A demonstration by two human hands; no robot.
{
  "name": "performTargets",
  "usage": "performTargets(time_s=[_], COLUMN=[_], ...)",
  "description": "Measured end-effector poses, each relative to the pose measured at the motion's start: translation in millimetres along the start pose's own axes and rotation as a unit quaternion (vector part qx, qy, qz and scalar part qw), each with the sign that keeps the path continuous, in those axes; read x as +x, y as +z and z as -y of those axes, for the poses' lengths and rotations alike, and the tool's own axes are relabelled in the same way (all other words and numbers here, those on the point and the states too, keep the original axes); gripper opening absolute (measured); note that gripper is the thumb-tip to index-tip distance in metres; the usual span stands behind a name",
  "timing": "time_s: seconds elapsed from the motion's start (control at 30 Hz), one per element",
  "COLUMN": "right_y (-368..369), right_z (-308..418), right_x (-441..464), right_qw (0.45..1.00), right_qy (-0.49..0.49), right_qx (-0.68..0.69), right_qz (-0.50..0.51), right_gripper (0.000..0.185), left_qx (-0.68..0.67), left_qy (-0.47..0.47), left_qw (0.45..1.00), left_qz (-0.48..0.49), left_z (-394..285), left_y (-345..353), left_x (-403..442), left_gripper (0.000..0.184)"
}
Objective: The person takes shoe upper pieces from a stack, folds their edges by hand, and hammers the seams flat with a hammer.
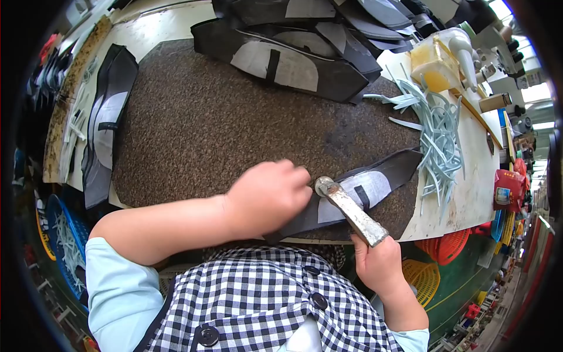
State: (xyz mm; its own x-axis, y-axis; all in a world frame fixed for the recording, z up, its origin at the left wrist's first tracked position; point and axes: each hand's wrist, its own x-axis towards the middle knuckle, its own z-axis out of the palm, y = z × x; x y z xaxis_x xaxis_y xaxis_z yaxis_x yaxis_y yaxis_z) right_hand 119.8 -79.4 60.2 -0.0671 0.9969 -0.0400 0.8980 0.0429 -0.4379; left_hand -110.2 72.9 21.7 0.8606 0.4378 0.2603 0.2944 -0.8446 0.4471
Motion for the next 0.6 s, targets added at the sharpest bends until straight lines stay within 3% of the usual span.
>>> performTargets(time_s=[0.07, 0.13, 0.2, 0.33, 0.43, 0.47, 0.57, 0.6], right_y=[-0.2, -3.2, 1.1, 4.1, -3.7, -2.3, 0.7, -1.8], right_z=[1.0, 1.1, -2.5, -0.8, 0.3, -0.2, 7.7, 9.1], right_x=[0.4, 2.9, 3.7, 6.9, 14.0, 15.6, 20.1, 22.5], right_qw=[0.999, 0.999, 1.000, 0.999, 0.999, 0.998, 0.997, 0.997], right_qy=[0.032, 0.045, -0.007, -0.025, -0.030, -0.052, -0.054, -0.059], right_qx=[0.003, 0.000, 0.011, 0.006, -0.003, 0.008, -0.003, -0.011], right_qz=[0.019, 0.026, -0.006, 0.026, 0.033, 0.021, 0.060, 0.052], right_gripper=[0.024, 0.026, 0.026, 0.028, 0.027, 0.027, 0.024, 0.023], left_qx=[-0.086, 0.026, 0.127, -0.032, 0.119, 0.162, 0.033, 0.055], left_qy=[-0.041, 0.032, 0.082, -0.033, 0.040, 0.055, -0.035, -0.035], left_qw=[0.995, 0.998, 0.987, 0.999, 0.991, 0.985, 0.999, 0.998], left_qz=[-0.006, 0.038, 0.054, -0.018, 0.049, 0.020, -0.016, -0.016], left_z=[11.2, -1.7, -12.4, 10.7, -12.2, -14.3, -3.6, -6.7], left_y=[-4.7, -11.2, -8.1, -8.5, -16.0, -10.8, -18.8, -19.1], left_x=[2.8, -1.2, -8.8, -17.5, -23.0, -26.9, -34.5, -34.8], left_gripper=[0.012, 0.010, 0.009, 0.014, 0.026, 0.026, 0.025, 0.024])
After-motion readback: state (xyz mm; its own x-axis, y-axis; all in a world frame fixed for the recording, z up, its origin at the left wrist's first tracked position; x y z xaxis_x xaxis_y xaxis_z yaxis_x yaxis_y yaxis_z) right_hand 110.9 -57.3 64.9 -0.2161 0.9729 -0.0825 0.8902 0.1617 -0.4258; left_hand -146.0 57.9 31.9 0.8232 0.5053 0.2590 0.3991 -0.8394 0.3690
